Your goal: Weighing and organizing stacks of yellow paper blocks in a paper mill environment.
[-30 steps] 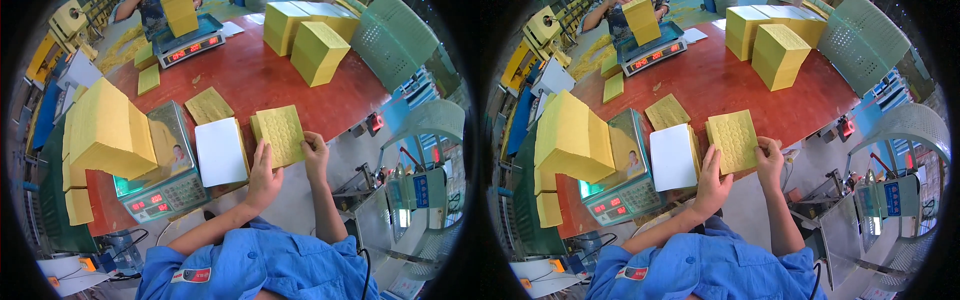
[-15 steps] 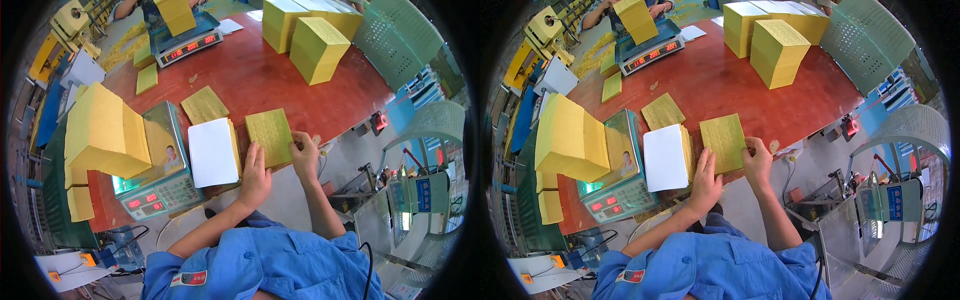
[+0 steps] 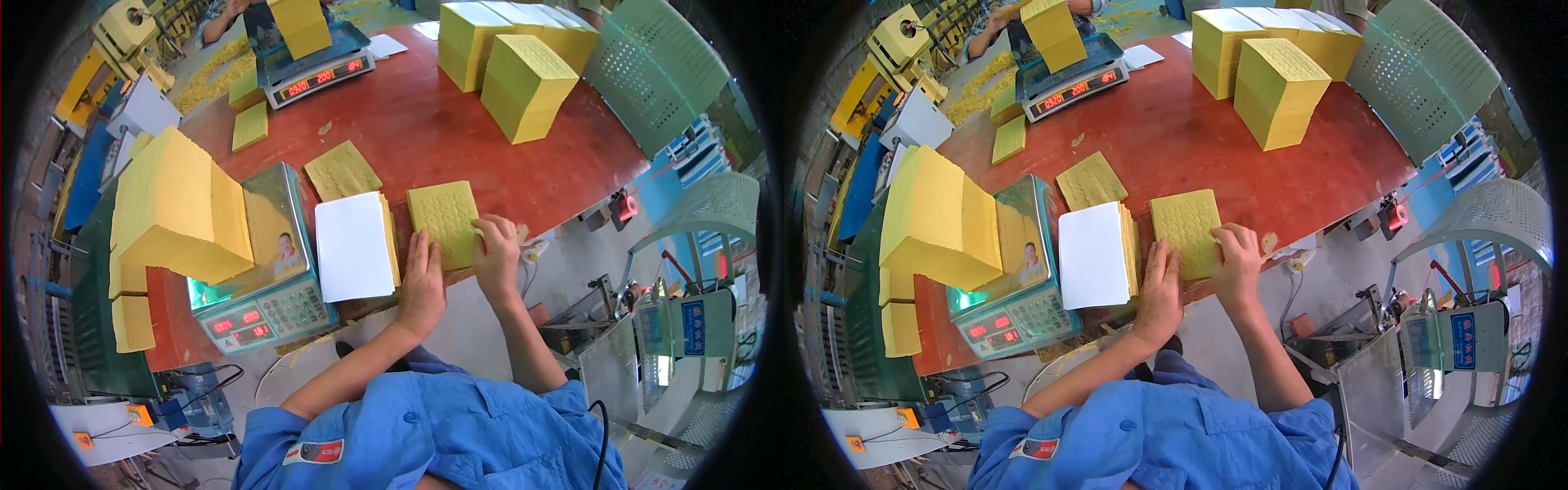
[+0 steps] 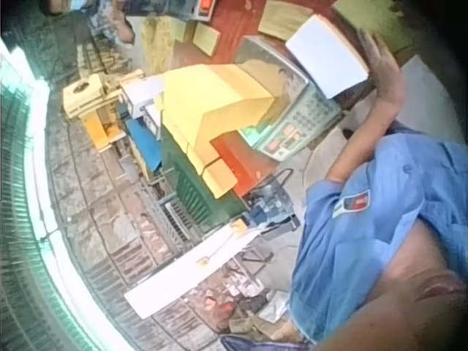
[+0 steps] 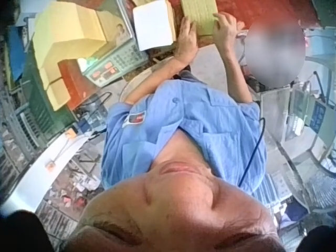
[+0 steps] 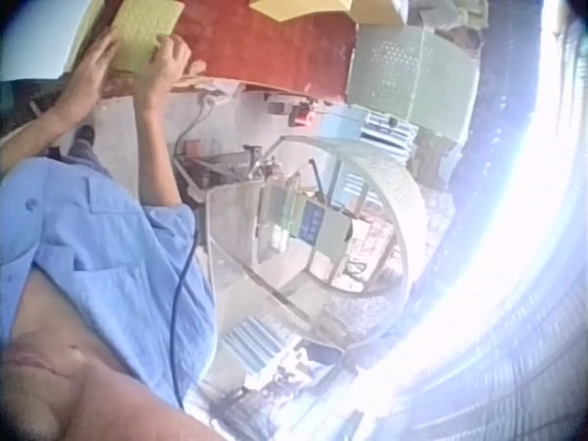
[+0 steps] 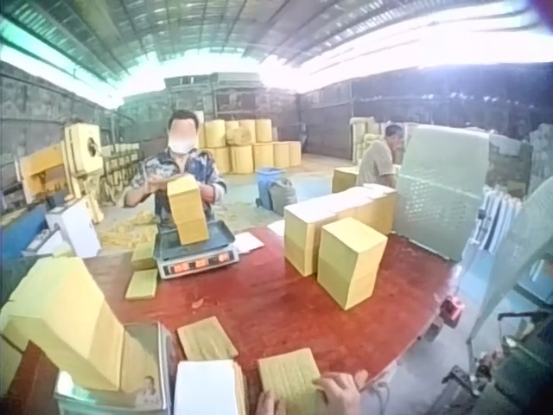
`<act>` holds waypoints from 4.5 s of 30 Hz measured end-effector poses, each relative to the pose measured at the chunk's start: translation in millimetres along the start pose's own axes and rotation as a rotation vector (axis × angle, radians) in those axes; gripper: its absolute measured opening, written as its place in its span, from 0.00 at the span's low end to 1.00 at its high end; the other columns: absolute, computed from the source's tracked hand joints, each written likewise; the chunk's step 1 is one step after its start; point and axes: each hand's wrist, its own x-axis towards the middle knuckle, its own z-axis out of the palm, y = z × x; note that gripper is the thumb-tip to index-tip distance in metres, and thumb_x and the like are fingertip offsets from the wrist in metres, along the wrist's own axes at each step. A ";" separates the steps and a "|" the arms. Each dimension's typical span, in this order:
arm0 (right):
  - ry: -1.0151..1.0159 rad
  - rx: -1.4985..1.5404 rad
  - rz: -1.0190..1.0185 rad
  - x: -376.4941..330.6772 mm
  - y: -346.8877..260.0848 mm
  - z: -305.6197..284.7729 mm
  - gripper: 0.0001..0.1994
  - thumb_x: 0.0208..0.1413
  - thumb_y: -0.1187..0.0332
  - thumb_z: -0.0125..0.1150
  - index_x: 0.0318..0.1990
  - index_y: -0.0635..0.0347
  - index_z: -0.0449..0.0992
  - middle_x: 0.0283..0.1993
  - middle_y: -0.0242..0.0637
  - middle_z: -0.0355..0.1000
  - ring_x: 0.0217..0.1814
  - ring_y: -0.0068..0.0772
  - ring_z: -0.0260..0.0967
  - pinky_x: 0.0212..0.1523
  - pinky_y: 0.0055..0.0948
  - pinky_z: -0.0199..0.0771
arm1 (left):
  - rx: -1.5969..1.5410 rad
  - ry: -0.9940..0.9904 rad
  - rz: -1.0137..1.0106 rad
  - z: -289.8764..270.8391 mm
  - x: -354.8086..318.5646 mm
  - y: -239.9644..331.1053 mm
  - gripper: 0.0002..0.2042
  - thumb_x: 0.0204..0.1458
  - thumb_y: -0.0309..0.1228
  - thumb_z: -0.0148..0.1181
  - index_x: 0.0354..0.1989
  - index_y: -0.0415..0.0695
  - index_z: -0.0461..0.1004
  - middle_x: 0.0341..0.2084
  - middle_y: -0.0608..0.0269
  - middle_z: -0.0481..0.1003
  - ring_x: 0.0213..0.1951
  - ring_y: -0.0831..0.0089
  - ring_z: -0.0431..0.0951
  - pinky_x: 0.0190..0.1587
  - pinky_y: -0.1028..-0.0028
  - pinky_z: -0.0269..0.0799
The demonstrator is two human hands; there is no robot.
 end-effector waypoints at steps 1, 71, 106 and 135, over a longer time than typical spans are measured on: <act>-0.024 0.052 -0.056 0.1 -4.7 -0.5 0.10 0.45 0.80 0.62 0.37 0.63 0.79 0.42 0.42 0.75 0.46 0.47 0.70 0.47 0.41 0.72 | 0.046 0.004 0.036 -2.5 -0.1 0.7 0.23 0.54 0.18 0.47 0.59 0.21 0.63 0.65 0.33 0.57 0.69 0.41 0.56 0.70 0.56 0.53; -0.415 1.234 0.442 61.6 -304.7 243.7 0.20 0.67 0.58 0.49 0.58 0.62 0.71 0.52 0.41 0.74 0.53 0.29 0.70 0.53 0.28 0.70 | -1.136 0.103 -0.485 -427.8 18.1 -188.7 0.32 0.52 0.56 0.62 0.58 0.46 0.71 0.52 0.61 0.72 0.54 0.70 0.68 0.54 0.62 0.63; -0.633 1.526 1.044 -125.6 -306.2 141.0 0.22 0.70 0.56 0.47 0.62 0.61 0.68 0.56 0.35 0.74 0.55 0.28 0.71 0.54 0.32 0.71 | -1.149 -0.150 -0.704 -453.5 -56.5 -153.5 0.30 0.60 0.46 0.53 0.65 0.39 0.61 0.57 0.52 0.72 0.55 0.64 0.75 0.58 0.65 0.72; -0.299 1.148 1.011 148.5 122.4 31.2 0.21 0.67 0.55 0.46 0.55 0.61 0.74 0.50 0.34 0.76 0.52 0.25 0.70 0.51 0.29 0.68 | -1.424 -0.250 -0.589 -81.4 252.7 9.2 0.28 0.61 0.42 0.56 0.65 0.39 0.60 0.57 0.56 0.70 0.57 0.69 0.73 0.58 0.65 0.71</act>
